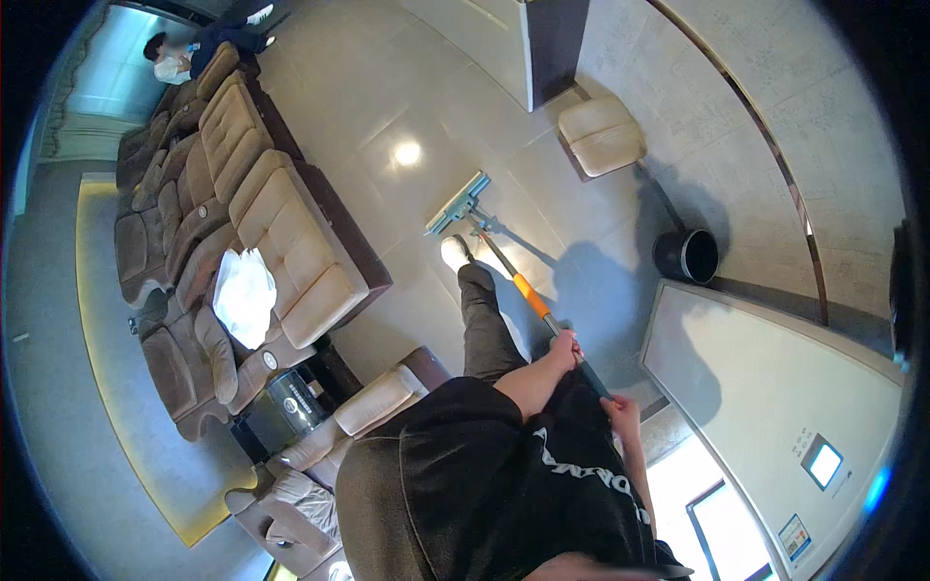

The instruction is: The person mops the floor across a room and into a hallway using a floor squeegee mop.

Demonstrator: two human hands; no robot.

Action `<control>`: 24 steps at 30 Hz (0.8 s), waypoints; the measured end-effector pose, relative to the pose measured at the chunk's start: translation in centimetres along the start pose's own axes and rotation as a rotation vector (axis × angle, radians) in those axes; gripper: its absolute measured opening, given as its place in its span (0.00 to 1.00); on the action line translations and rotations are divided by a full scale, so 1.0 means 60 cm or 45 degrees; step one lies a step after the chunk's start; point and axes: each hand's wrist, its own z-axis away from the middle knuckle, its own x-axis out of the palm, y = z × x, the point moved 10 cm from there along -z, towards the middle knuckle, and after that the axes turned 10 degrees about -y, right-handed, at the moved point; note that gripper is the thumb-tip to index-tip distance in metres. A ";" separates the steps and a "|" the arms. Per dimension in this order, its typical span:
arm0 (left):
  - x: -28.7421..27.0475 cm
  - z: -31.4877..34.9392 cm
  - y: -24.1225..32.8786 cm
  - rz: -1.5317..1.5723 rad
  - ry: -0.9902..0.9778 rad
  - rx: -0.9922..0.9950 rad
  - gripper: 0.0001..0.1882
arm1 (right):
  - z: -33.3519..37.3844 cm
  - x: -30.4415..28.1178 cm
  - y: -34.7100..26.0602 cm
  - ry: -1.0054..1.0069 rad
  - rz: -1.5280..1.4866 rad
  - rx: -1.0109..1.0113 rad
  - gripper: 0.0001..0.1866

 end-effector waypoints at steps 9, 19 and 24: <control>0.048 -0.002 0.314 0.050 -0.112 0.237 0.10 | -0.175 0.130 -0.193 0.106 -0.001 -0.105 0.15; 0.084 0.143 0.950 -0.432 -0.348 0.644 0.14 | -0.506 0.469 -0.652 0.092 0.297 -0.433 0.14; -0.096 0.247 1.061 -0.447 0.008 0.962 0.11 | -0.596 0.556 -0.778 0.016 0.261 -0.263 0.14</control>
